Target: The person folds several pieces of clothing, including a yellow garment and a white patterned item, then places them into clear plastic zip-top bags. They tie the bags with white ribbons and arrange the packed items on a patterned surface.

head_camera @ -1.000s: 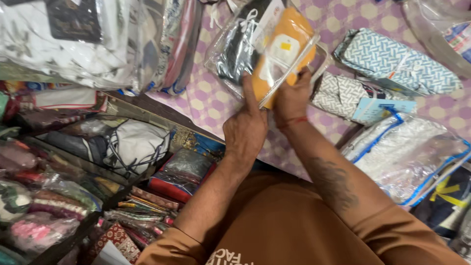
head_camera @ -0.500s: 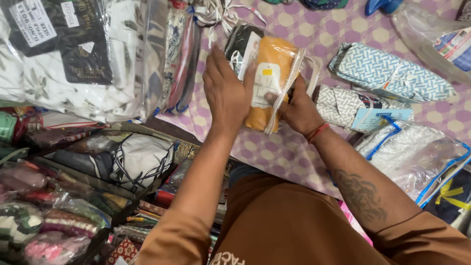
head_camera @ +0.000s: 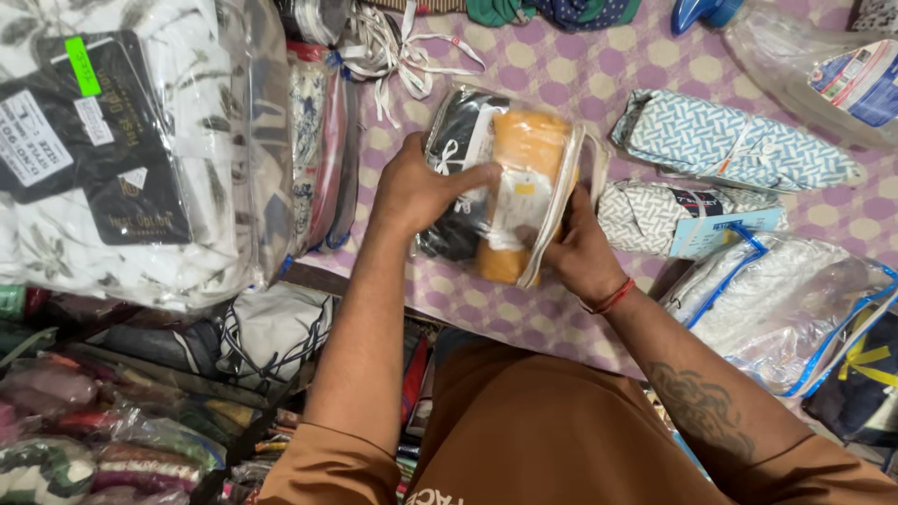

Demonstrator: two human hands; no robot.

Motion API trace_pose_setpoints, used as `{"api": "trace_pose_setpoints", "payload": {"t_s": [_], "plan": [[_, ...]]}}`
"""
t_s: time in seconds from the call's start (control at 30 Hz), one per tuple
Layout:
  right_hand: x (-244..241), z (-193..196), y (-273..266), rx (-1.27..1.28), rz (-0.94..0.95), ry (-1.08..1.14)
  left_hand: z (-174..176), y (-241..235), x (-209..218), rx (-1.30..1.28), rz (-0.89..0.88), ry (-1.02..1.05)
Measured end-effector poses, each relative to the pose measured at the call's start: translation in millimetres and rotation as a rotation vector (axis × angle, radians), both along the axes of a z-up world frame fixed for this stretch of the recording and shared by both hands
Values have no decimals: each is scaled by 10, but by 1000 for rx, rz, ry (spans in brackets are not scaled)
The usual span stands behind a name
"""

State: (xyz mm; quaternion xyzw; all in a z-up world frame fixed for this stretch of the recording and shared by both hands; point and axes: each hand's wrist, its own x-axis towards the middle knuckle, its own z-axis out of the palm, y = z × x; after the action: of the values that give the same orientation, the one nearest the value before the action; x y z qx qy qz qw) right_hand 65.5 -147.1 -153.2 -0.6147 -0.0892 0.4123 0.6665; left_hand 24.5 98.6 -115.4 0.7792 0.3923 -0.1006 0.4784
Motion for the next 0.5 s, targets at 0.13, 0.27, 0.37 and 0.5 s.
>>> {"api": "trace_pose_setpoints", "payload": {"t_s": [0.13, 0.27, 0.37, 0.5], "plan": [[53, 74, 24, -31, 40, -53, 85, -15, 50, -524, -33, -158], [63, 54, -19, 45, 10, 19, -19, 15, -29, -729, 110, -227], [-49, -4, -49, 113, -114, 68, -183, 115, -195, -832, 162, -257], [-163, -113, -26, 140, -276, 59, -391, 229, -305, -954, 131, -373]]}}
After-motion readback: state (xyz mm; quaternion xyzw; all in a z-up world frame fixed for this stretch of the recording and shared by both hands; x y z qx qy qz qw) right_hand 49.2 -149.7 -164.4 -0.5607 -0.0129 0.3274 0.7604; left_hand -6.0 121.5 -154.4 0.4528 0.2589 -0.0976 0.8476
